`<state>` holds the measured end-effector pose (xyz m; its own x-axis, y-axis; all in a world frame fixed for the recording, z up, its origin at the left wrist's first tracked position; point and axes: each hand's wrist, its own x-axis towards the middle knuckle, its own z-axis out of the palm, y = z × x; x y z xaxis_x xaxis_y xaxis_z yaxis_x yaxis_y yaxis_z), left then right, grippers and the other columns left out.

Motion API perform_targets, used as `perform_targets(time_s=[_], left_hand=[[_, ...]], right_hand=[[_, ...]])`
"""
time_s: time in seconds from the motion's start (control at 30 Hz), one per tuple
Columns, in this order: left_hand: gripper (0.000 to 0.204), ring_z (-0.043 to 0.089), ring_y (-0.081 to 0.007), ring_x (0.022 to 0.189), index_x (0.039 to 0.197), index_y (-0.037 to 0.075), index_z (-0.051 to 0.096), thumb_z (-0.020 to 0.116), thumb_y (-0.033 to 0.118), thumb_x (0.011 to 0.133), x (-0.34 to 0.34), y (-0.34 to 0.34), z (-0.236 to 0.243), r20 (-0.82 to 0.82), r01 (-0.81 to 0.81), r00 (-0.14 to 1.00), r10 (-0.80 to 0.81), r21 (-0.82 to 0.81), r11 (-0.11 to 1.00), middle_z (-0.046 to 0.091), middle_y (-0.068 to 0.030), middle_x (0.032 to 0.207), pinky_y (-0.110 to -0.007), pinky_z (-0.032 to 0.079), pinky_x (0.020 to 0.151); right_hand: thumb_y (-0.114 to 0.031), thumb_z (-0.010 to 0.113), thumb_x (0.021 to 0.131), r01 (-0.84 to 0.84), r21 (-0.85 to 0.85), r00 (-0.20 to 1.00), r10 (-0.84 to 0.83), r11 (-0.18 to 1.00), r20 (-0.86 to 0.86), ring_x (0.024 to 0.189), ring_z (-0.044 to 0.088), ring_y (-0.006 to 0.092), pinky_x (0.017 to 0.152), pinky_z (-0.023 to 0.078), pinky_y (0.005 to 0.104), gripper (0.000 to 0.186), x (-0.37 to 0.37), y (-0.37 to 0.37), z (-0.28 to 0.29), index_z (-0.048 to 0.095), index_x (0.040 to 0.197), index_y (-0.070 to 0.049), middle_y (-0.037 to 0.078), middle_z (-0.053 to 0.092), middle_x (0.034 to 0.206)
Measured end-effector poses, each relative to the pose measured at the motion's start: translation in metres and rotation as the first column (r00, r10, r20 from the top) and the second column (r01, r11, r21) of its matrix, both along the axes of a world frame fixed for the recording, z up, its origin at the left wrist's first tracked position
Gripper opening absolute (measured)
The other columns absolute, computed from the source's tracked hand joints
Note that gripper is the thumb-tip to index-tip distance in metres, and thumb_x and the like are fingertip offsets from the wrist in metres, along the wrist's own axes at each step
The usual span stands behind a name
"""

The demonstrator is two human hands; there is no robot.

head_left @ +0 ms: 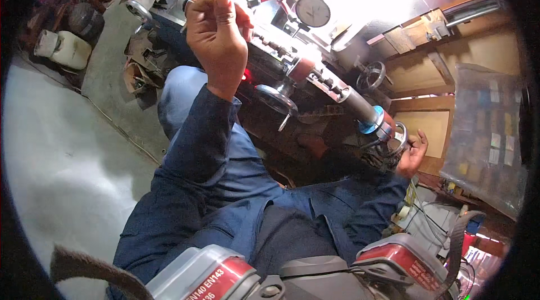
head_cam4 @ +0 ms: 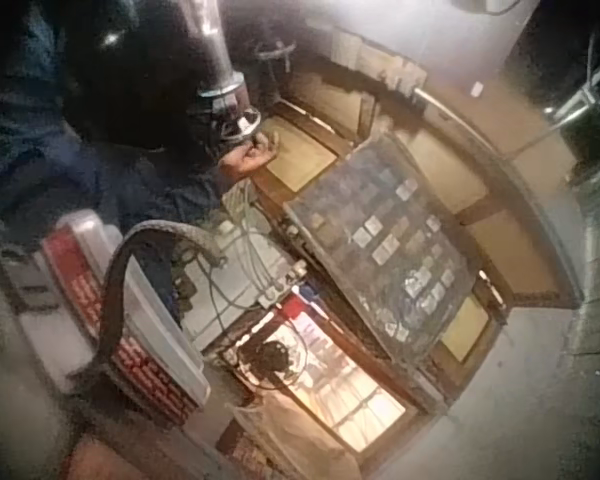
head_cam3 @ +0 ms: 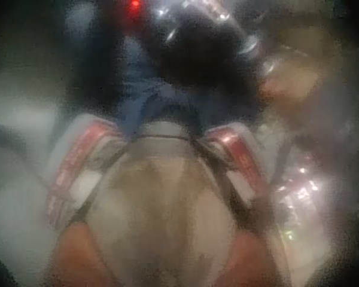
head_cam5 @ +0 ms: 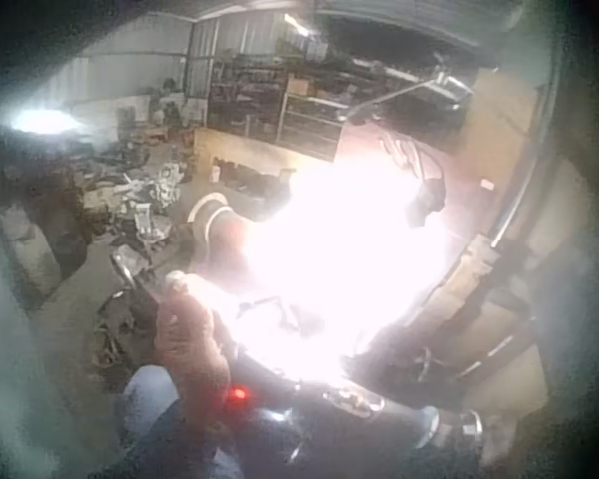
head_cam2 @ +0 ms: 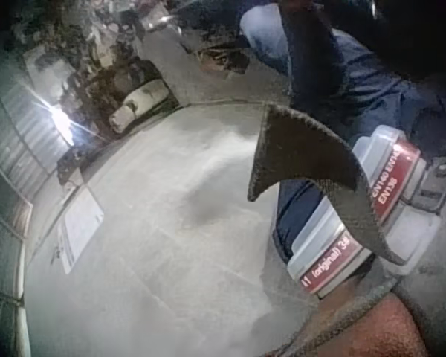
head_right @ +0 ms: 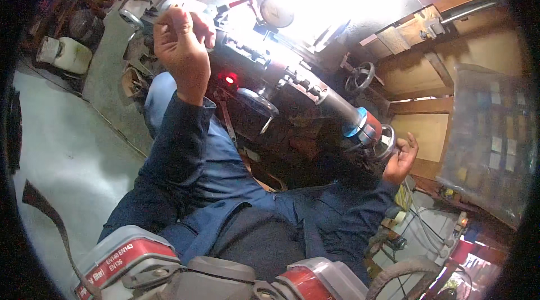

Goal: The person measures a metal shaft using a dial indicator mounted on a stand while it is held in a lathe, turning the lathe chuck by hand and moving the dial indicator across the part.

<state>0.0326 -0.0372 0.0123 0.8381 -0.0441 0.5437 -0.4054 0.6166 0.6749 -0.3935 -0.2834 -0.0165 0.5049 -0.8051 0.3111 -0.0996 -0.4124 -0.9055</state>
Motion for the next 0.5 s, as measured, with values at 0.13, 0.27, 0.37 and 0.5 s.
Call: perform_targets(time_s=[0.13,0.27,0.37,0.5], left_hand=[[0.012,0.051,-0.0066,0.055,0.099,0.005,0.052,0.053,0.016,0.1,-0.008,-0.005,0.002,-0.089,0.099,0.991,-0.102,-0.038,0.994,0.058,-0.0025,0.071,-0.02,0.042,0.048],[0.012,0.051,-0.0049,0.059,0.1,0.005,0.054,0.056,0.017,0.099,-0.012,-0.013,-0.001,-0.092,0.129,0.987,-0.132,-0.042,0.991,0.06,-0.0013,0.074,-0.018,0.043,0.052],[0.014,0.051,-0.0047,0.059,0.099,0.005,0.056,0.057,0.018,0.099,-0.013,-0.017,-0.002,-0.099,0.12,0.987,-0.123,-0.033,0.992,0.059,-0.0004,0.073,-0.018,0.043,0.052],[0.015,0.05,-0.004,0.061,0.096,0.006,0.058,0.056,0.02,0.1,-0.016,-0.017,0.001,-0.115,0.075,0.991,-0.075,-0.003,0.997,0.059,0.0006,0.078,-0.019,0.043,0.051]], right_hand=[[-0.004,0.052,0.09,-0.055,0.118,0.996,0.046,0.991,0.082,0.091,0.059,0.0174,0.083,0.05,0.0301,0.045,-0.002,-0.04,-0.024,0.038,0.133,-0.005,0.009,0.058,0.1],[-0.021,0.052,0.095,-0.046,0.357,0.994,0.006,0.933,0.112,0.089,0.06,0.0188,0.08,0.054,0.0336,0.038,-0.004,-0.06,-0.04,0.042,0.129,-0.007,0.008,0.058,0.1],[-0.022,0.052,0.096,0.112,0.397,0.993,-0.095,0.911,-0.063,0.085,0.062,0.0184,0.079,0.054,0.0343,0.037,-0.022,-0.09,-0.079,0.042,0.128,-0.006,0.006,0.059,0.099],[-0.032,0.049,0.097,0.109,0.275,0.99,-0.08,0.955,-0.115,0.093,0.061,0.0209,0.084,0.052,0.0355,0.043,-0.035,-0.082,-0.11,0.044,0.13,-0.005,0.009,0.06,0.107]])
